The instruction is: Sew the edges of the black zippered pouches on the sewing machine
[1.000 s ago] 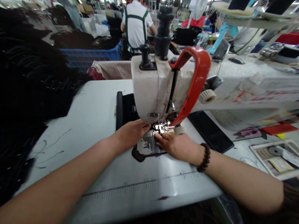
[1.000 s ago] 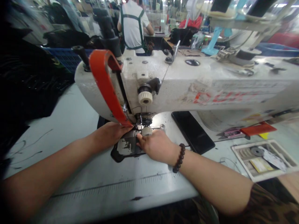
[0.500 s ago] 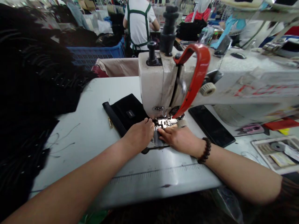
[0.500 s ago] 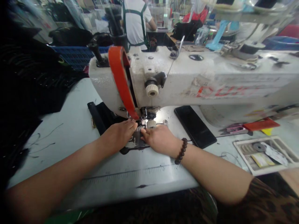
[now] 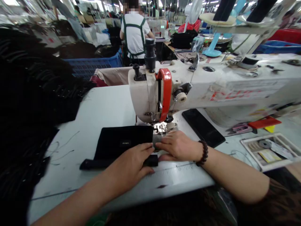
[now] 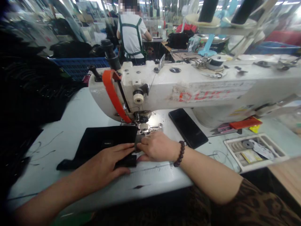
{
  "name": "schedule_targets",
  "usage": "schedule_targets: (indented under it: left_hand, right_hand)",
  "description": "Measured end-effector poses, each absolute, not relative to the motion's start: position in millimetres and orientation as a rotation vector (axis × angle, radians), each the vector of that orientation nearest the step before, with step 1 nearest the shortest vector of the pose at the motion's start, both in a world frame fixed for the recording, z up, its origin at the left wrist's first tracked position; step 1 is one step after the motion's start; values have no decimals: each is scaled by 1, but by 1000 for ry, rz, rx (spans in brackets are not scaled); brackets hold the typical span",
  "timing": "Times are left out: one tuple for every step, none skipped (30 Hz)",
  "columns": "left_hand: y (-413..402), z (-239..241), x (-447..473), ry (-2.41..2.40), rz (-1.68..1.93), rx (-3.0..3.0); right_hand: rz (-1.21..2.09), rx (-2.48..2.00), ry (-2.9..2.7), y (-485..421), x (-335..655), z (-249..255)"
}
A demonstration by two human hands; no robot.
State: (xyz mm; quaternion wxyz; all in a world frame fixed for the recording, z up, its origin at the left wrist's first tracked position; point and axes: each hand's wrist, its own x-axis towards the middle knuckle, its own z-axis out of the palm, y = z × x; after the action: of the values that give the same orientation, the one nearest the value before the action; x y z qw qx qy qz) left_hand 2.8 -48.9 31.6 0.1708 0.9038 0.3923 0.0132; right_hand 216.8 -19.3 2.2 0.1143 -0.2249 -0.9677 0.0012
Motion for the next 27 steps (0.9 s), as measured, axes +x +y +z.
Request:
schedule_targets:
  left_hand:
    - [-55,26,4,1084,90,2591]
    - [-60,21,4,1066,144,2633]
    - [-62,17,4,1059,199,2688]
    - [-64,13,3,1060,256,2753]
    - [-65,10,2,1053,305,2817]
    - [-65,8,1,1035,351,2877]
    - [-65,8,0,1010,396,2925]
    - [-65,8,1,986,440,2957]
    - [-65,10,3,975,495,2973]
    - [-66,11,6,967,557,2972]
    - [-67,13,9,962,626,2956]
    - [-69,15,13,952,692,2935]
    - [-70,17,17,941,743,2915]
    - [-72,19,20,936,772,2896]
    - [-73,20,23,944,759,2882]
    - [-75,21,24,958,701,2880]
    - [-76,22,24,981,620,2890]
    - [-76,22,22,1006,528,2906]
    - [-77,22,19,1036,451,2928]
    - [-77,22,16,1058,406,2963]
    - [-76,22,12,1069,397,3005]
    - [-76,21,9,1066,421,3044]
    - [-75,21,6,1046,463,3078]
    - [-74,21,4,1007,504,3104]
    - [-73,21,3,963,540,3123]
    - [-73,22,2,923,560,3134]
    - [-72,23,2,898,574,3137]
  right_hand:
    - [5,-597,-2839,-20,218,3]
    - [4,-553,-2842,-20,219,4]
    - [7,-523,-2846,-21,220,5]
    - [12,-502,-2851,-21,221,6]
    - [15,-489,-2858,-22,221,7]
    - [19,-483,-2866,-22,221,8]
    - [29,-484,-2878,-22,221,10]
    - [51,-490,-2890,-23,221,12]
    - [90,-505,-2902,-23,222,15]
    - [149,-527,-2910,-23,223,18]
    - [221,-553,-2913,-23,224,21]
    - [299,-576,-2916,-23,225,25]
    - [371,-593,-2920,-22,227,27]
    - [432,-598,-2926,-22,228,29]
    - [476,-592,-2936,-22,229,31]
    - [499,-580,-2948,-22,228,31]
    - [497,-573,-2960,-23,227,30]
    - [470,-573,-2971,-25,225,29]
    - [414,-585,-2977,-27,223,27]
    - [337,-603,-2977,-30,220,24]
    - [247,-615,-2969,-33,217,22]
    - [154,-622,-2950,-36,214,20]
    - [64,-624,-2923,-39,211,19]
    - [-21,-628,-2887,-42,209,18]
    - [-100,-635,-2848,-44,208,17]
    - [-173,-643,-2807,-45,207,17]
    - [-240,-646,-2765,-47,207,17]
